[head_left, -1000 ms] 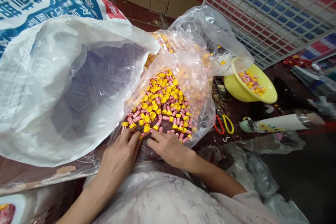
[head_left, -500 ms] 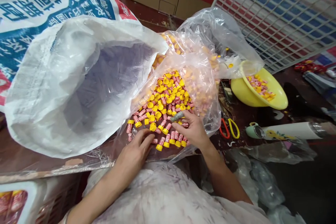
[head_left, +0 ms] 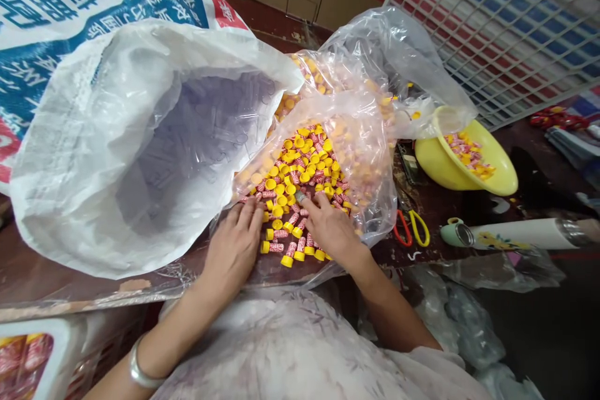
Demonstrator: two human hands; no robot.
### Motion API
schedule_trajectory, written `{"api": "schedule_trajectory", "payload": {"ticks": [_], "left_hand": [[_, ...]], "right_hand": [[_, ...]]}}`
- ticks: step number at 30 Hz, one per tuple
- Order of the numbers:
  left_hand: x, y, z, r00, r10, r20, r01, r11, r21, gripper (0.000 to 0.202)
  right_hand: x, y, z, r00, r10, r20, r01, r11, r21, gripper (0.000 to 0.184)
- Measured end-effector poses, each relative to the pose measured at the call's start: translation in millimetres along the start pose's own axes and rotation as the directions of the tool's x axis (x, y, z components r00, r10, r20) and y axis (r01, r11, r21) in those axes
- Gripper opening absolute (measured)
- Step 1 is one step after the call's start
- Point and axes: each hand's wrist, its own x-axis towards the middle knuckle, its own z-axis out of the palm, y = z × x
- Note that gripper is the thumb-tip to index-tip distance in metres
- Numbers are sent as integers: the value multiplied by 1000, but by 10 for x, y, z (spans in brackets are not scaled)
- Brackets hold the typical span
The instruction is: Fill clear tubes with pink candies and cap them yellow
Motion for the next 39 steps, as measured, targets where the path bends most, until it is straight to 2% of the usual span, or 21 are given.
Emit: {"api": "schedule_trajectory", "payload": {"ticks": [3,6,10,12,15,17,19,21,22,25,27,28,29,31,32,33,35,37,39], "left_hand": [[-109,78,93,993,120,5,-119,988,-101,54],[-222,66,140,982,184,-32,-187,969,-163,56],[-165,-51,28,996,77,-46,-81,991,-105,56],[-55,-103,-74,1000,-5,1,5,998,-56,55],[136,-127,-176,992,-73,103,76,997,-24,45],[246,-115,-188,987,-69,142,72,997,-22,37],[310,-99,-179,984,-70,164,76,997,-29,30],[305,-88,-184,981,-97,168,110,991,-71,28],[274,-83,-197,984,-110,143,127,986,-113,28],[105,-39,-277,997,-70,-26,59,954,-295,23],[-3,21,-348,992,0,-127,-51,916,-399,21],[-36,57,-383,988,34,-154,-98,896,-433,20],[-51,93,-413,984,60,-171,-133,881,-455,20],[-35,149,-458,972,94,-213,-188,858,-478,21],[-15,167,-470,964,108,-242,-216,848,-484,22],[5,177,-475,955,127,-268,-248,839,-485,23],[25,177,-460,928,168,-332,-316,826,-466,26],[19,149,-396,895,192,-402,-365,833,-415,32],[20,92,-284,872,154,-464,-355,852,-385,39]], "right_hand": [[-78,22,-5,996,-86,10,86,996,38,38],[-168,173,-13,994,-70,-89,78,993,90,37],[-273,430,-38,950,31,-309,24,985,173,17],[-303,479,-61,928,50,-370,32,976,213,20],[-279,389,-108,923,-13,-385,132,950,284,26],[-220,268,-146,924,-65,-377,202,920,336,26],[-153,162,-172,928,-56,-367,220,879,423,25],[-109,95,-166,957,-22,-291,205,758,619,27],[-101,71,-145,976,-20,-219,179,650,739,30],[-120,-13,-20,996,-67,53,-39,192,981,43],[-138,-96,85,967,-124,221,-237,-130,963,51],[-142,-143,133,940,-188,284,-327,-264,907,54],[-142,-189,173,905,-277,322,-409,-361,838,57],[-141,-275,224,832,-440,338,-529,-446,722,61],[-147,-311,229,806,-487,336,-564,-461,686,61],[-158,-338,220,801,-498,332,-574,-478,665,60],[-181,-346,156,850,-424,313,-513,-532,673,53],[-163,-235,28,916,-295,272,-396,-554,733,48],[-64,53,-194,971,-123,204,-238,-482,843,48]]}}
